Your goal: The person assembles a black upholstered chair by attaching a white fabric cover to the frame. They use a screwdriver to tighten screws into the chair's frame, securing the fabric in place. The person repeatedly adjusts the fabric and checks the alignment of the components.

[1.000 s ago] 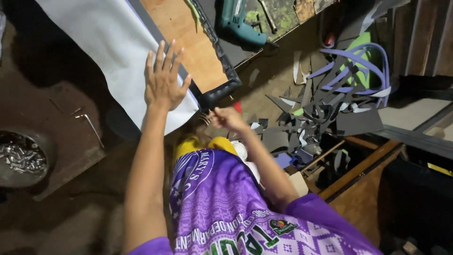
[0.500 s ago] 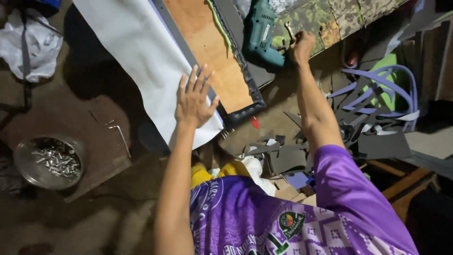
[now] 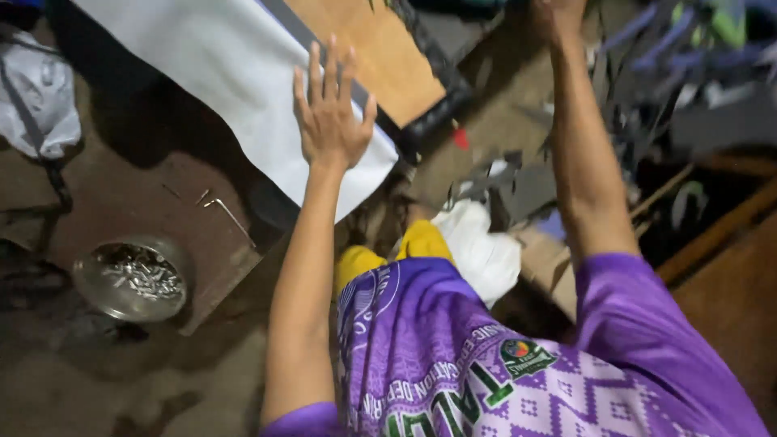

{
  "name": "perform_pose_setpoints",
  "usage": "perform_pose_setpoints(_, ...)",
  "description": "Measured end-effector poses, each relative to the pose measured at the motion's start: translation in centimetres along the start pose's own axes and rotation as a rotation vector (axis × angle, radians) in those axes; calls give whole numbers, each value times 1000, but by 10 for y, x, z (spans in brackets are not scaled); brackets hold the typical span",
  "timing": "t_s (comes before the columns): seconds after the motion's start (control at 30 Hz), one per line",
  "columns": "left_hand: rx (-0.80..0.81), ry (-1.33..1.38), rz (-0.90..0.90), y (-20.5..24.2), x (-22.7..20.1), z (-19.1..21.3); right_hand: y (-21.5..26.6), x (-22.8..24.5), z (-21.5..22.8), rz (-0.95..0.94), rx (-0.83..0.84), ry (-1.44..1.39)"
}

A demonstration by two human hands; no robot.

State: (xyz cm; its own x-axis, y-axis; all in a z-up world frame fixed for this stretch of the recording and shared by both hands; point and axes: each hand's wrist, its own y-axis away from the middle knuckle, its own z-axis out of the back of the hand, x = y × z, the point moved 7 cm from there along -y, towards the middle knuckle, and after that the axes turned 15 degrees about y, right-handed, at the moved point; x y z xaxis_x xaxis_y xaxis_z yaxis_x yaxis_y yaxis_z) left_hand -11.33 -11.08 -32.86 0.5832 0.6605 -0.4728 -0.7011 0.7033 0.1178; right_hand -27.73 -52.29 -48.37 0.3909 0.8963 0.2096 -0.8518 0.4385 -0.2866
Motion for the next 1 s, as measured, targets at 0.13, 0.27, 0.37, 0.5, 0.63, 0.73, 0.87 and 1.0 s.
perform_pose_setpoints(0.13, -6, -14, -11, 0, 1, 3, 105, 58, 64, -114, -231, -396)
perform_pose_setpoints(0.27, 38, 3, 19, 2, 4, -1, 263, 115, 7, -711, -156, -639)
perform_pose_setpoints(0.37, -2, 58, -15, 5, 3, -8, 300, 207, 4, -793, 52, -705)
perform_pose_setpoints(0.5, -136, 91, -94, 4, 8, -11, 281, 265, 2, -799, 7, -696)
perform_pose_setpoints(0.63, -151, 90, -112, 4, 11, -17, 262, 277, 8, -914, -193, -924)
perform_pose_setpoints(0.73, -155, 61, -112, 3, 10, -15, 253, 272, 21, -766, -163, -452)
perform_pose_setpoints(0.87, -146, 60, -99, 4, 12, -17, 249, 273, 19, -604, -226, -358)
perform_pose_setpoints(1.0, -175, 55, -117, 3, 14, -19, 246, 278, 21, -611, -232, -412)
